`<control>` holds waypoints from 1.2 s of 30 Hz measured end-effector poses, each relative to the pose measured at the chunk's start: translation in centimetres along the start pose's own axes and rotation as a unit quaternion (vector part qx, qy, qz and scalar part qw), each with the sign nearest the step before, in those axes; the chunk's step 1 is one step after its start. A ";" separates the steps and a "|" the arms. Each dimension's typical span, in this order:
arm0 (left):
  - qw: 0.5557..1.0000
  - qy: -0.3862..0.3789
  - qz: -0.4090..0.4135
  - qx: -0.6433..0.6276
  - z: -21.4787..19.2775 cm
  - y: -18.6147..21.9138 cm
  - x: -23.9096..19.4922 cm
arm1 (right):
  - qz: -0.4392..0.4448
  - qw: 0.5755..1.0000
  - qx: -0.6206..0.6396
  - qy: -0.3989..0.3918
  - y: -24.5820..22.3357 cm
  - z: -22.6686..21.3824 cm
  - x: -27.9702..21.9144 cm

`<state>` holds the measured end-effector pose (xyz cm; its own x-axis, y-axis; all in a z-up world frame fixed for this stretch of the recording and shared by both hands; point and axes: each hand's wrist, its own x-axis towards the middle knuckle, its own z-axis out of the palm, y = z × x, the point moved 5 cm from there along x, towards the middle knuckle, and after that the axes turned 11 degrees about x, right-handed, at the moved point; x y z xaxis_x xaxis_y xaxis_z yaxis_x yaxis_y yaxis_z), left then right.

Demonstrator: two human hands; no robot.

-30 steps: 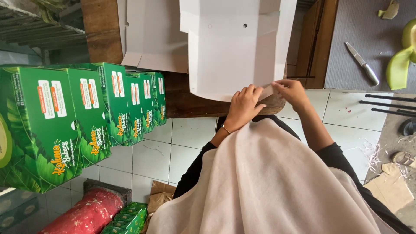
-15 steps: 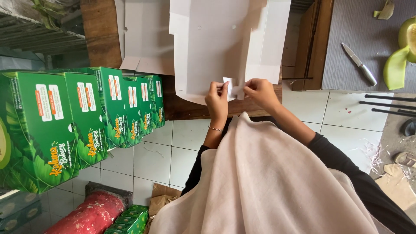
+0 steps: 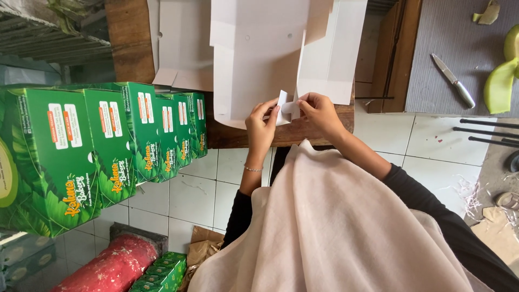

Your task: Assembling flat cardboard cake boxes into their final 3D shape and stacking them.

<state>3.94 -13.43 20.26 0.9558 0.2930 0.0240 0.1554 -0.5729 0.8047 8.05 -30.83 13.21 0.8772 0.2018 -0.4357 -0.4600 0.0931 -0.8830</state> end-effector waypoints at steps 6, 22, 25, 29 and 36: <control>0.996 -0.042 -0.057 -0.056 0.6 -3.1 -0.2 | -0.011 1.000 -0.007 -0.019 -1.7 0.6 -0.8; 0.988 -0.135 -0.056 -0.057 0.3 -2.4 0.4 | 0.038 0.996 0.064 -0.041 -3.3 2.3 -2.6; 0.973 -0.148 -0.105 -0.141 2.0 -4.5 0.3 | 0.053 0.997 0.040 -0.049 -3.5 1.7 -2.3; 0.942 -0.188 -0.160 -0.229 5.5 -7.1 0.8 | 0.020 0.996 -0.071 -0.053 -2.4 0.7 -1.5; 0.922 -0.213 -0.189 -0.264 12.5 -12.4 1.7 | -0.014 0.958 -0.285 0.018 1.1 -2.2 -0.2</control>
<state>6.71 -15.39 2.93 0.8873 0.0040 -0.4613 0.4613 -0.0073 0.8872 7.67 -32.93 11.91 0.8970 0.1718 -0.4074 -0.2954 -0.4527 -0.8413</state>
